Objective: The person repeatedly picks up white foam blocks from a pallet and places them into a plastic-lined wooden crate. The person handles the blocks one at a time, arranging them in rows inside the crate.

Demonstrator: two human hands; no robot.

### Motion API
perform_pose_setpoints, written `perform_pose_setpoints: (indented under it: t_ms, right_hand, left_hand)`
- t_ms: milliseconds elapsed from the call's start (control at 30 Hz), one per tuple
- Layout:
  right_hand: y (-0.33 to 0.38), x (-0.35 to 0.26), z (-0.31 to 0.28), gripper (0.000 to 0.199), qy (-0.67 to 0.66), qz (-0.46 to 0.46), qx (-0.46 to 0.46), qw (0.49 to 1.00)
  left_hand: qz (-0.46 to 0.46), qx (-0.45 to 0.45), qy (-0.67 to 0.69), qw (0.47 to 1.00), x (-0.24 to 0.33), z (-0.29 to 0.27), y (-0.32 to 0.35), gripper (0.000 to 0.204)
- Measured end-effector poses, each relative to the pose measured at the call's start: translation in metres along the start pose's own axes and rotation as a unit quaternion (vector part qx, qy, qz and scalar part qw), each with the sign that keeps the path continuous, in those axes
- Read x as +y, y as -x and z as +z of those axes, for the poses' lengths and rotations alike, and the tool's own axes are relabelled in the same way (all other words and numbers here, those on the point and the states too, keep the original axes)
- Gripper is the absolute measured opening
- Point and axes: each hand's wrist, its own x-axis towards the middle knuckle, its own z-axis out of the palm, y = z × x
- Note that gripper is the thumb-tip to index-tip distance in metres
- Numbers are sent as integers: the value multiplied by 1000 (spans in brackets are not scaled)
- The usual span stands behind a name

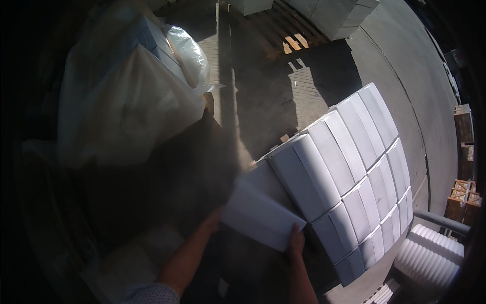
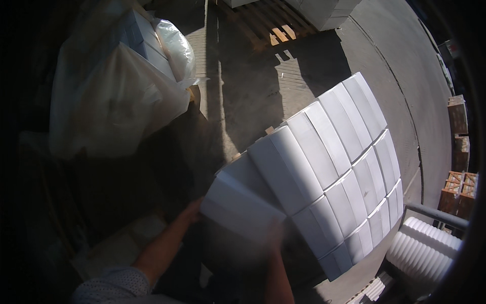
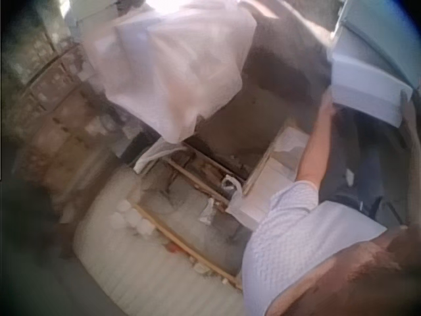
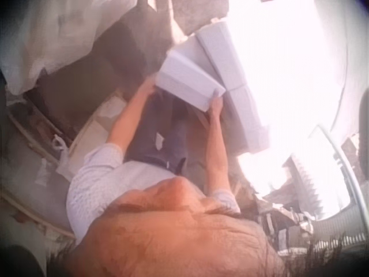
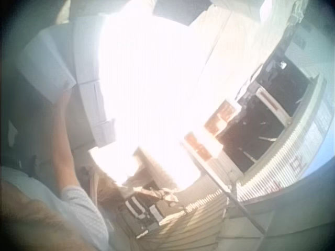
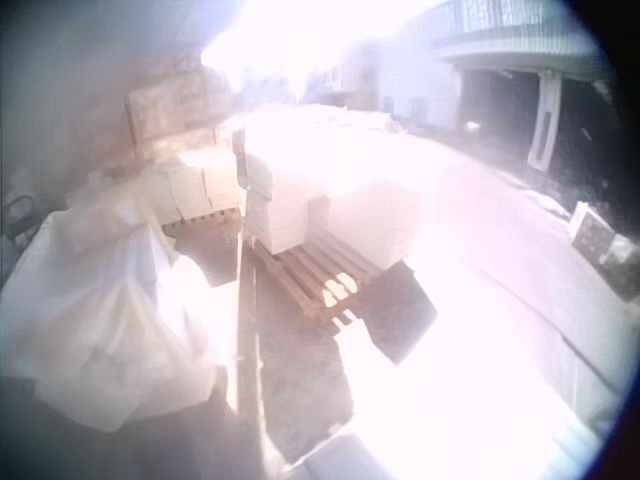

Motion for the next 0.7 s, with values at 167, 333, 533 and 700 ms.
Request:
perform_pose_setpoints:
  t_ms: [167,333,533,700]
  right_hand:
    - [6,-30,-18,55,273,-55,6,960]
    - [-25,-60,14,46,181,-306,-117,927]
    - [-119,-62,54,40,272,-437,-238,824]
    - [-138,-54,88,50,325,-286,-317,844]
  left_hand:
    - [143,-24,58,988,-38,-29,-31,33]
    - [108,-32,449,886,-74,-7,-18,49]
    - [84,-70,521,847,-112,75,-34,56]
    - [68,-46,519,851,-127,87,-57,56]
